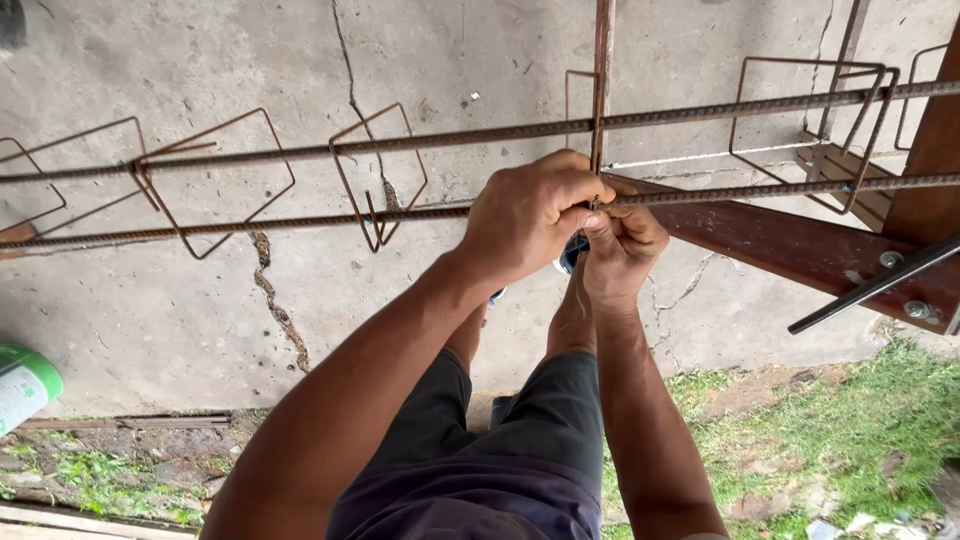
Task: The person ties steel rebar rods together using wire and a manual twisting tool. They wrap the wire around the intersection of the rods and twist it tight to secure the structure.
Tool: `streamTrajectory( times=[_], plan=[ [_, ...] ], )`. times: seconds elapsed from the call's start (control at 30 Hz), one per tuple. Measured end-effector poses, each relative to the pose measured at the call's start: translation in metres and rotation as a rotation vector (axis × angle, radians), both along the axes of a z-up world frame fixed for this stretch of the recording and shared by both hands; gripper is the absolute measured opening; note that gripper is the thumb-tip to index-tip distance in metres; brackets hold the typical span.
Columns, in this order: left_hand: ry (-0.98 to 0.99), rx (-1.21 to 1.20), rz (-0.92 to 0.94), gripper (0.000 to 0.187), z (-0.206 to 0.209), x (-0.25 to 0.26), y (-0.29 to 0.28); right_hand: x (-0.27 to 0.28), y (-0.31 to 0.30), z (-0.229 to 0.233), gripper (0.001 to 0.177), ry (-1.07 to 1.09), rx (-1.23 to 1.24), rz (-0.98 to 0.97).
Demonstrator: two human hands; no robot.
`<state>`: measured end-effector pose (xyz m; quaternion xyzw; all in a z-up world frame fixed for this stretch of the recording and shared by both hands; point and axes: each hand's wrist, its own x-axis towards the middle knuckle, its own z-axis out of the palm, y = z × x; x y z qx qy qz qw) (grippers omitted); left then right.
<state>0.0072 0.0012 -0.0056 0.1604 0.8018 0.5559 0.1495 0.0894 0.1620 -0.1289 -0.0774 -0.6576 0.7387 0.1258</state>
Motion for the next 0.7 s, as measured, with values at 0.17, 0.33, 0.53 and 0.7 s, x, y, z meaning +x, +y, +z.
streamTrajectory(
  times=[0.17,0.33,0.53,0.7],
  plan=[
    [0.037,0.000,-0.004,0.011,-0.005,0.002,-0.001,-0.001,0.012,-0.010,0.016,0.008,0.036,0.079],
    [0.063,-0.015,0.023,0.010,-0.003,0.007,0.002,-0.003,0.000,0.003,0.014,0.013,0.001,0.016],
    [0.023,-0.008,-0.025,0.012,-0.004,0.005,0.001,0.005,0.002,-0.005,0.015,0.016,0.016,-0.013],
    [-0.335,0.067,-0.244,0.045,0.025,-0.016,-0.015,-0.002,-0.005,0.010,0.016,0.046,0.066,-0.012]
  ],
)
